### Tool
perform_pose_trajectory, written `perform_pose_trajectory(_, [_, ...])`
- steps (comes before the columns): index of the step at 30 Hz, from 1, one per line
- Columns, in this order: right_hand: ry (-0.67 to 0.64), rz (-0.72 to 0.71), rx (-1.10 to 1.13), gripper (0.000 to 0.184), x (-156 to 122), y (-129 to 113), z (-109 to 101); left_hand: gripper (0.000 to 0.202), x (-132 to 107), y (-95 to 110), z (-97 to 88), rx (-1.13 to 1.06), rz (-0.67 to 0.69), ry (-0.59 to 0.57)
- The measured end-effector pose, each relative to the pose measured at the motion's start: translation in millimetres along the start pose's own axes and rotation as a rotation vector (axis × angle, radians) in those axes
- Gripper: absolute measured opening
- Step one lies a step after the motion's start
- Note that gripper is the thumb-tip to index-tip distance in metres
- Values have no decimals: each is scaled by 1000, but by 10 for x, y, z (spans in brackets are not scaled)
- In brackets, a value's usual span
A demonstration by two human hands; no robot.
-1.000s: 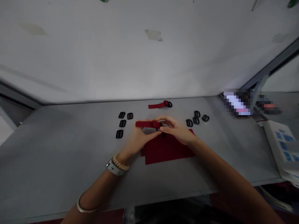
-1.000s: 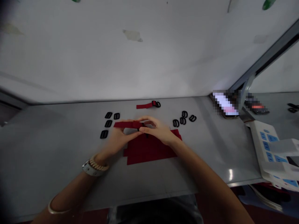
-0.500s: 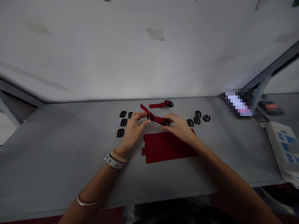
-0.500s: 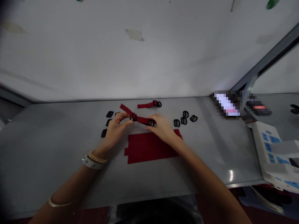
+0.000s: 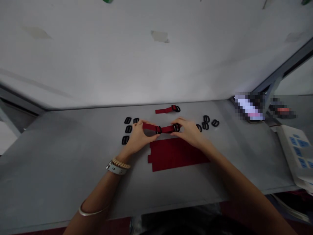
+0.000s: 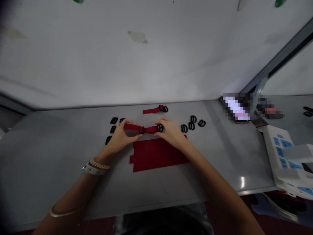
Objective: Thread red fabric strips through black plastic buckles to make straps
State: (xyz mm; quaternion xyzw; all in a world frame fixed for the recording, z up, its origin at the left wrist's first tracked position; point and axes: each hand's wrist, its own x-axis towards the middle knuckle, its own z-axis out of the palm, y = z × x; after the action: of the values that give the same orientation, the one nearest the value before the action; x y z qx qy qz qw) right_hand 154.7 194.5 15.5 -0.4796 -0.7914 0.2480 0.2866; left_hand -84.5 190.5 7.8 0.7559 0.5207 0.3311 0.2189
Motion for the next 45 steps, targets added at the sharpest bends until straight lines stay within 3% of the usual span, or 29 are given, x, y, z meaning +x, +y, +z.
perform_pose_trajectory(5, [-58, -56, -125, 22, 4, 103, 78, 25, 47, -58, -70, -201, -71, 51])
perform_pose_trajectory(7, [-42, -54, -136, 21, 13, 177, 79, 24, 76, -81, -176, -109, -138, 100])
perform_pose_trajectory(10, [-41, -51, -144, 26, 18, 256, 31, 27, 99, -127, -389, 270, -181, 120])
perform_pose_trajectory(13, [-101, -65, -143, 31, 7, 272, -54, 25, 88, -200, -587, 532, -191, -12])
perform_pose_trajectory(16, [-163, -53, -148, 36, -2, 274, -141, 25, 63, -278, -712, 578, -207, -146])
perform_pose_trajectory(19, [-186, -23, -160, 32, 3, 291, -195, 28, 55, -299, -750, 573, -183, -161])
perform_pose_trajectory(23, [-185, -16, -178, 28, 4, 268, -199, 27, 67, -194, -605, 502, -44, -141])
perform_pose_trajectory(27, [-193, -39, -203, 29, -3, 187, -143, 26, 46, -38, -260, 423, 171, -253])
perform_pose_trajectory(31, [-189, -76, -242, 20, 10, 139, -73, 36, -11, 58, -2, 422, 275, -287])
perform_pose_trajectory(34, [-157, -87, -241, 19, 22, 142, -95, 35, -36, 99, 50, 460, 315, -285])
perform_pose_trajectory(37, [-71, -67, -167, 18, 16, 197, -251, 32, -34, 130, 47, 507, 323, -280])
perform_pose_trajectory(41, [50, 23, 163, 26, -33, 335, -567, 30, -23, 146, 57, 543, 319, -266])
perform_pose_trajectory(45, [50, 116, 324, 32, -62, 440, -718, 29, -25, 149, 80, 572, 318, -266])
